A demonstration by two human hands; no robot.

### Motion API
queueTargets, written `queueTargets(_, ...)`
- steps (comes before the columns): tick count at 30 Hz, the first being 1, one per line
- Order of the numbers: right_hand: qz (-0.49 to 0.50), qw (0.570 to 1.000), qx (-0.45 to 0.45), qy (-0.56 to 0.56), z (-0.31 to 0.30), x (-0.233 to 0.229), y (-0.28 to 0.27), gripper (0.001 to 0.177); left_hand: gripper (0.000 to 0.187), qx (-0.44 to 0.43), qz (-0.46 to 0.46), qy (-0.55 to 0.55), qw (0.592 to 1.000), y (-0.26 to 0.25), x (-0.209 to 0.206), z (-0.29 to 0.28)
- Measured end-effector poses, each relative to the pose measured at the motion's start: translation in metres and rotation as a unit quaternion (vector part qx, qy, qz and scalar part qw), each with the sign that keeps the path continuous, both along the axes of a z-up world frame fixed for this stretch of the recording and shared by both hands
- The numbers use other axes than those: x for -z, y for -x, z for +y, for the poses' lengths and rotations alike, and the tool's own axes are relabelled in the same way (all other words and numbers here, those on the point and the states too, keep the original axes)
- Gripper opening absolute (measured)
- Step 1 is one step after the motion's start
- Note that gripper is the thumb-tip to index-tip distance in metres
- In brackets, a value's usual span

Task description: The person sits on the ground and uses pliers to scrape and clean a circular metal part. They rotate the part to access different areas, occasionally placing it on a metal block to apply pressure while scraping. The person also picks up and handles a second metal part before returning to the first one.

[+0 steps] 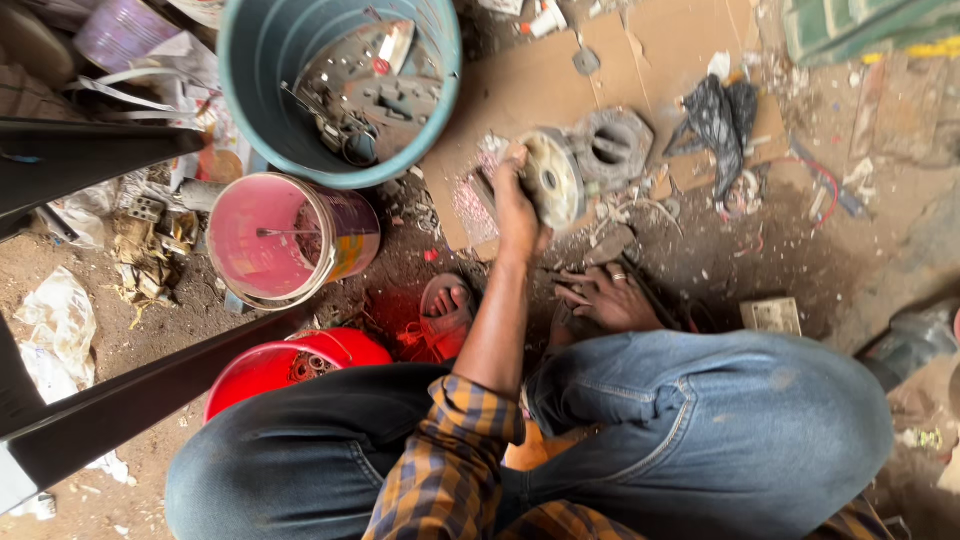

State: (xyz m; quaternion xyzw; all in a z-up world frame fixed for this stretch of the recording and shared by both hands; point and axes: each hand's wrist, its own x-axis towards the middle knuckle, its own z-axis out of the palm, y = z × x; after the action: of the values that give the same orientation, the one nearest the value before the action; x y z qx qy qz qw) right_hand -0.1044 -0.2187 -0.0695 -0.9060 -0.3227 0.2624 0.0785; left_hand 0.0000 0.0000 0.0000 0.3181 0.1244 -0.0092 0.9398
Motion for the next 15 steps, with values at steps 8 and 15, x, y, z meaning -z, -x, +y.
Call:
queueTargets(8, 0.226, 0.923, 0.201, -0.238, 0.004, -0.024, -0.017, 0.036, 0.052, -0.172, -0.009, -0.309, 0.935, 0.0, -0.04, -0.001)
queueTargets(15, 0.156, 0.866, 0.356, -0.313, -0.072, -0.116, -0.042, 0.032, 0.054, -0.166, -0.075, -0.14, 0.973, 0.006, -0.103, 0.006)
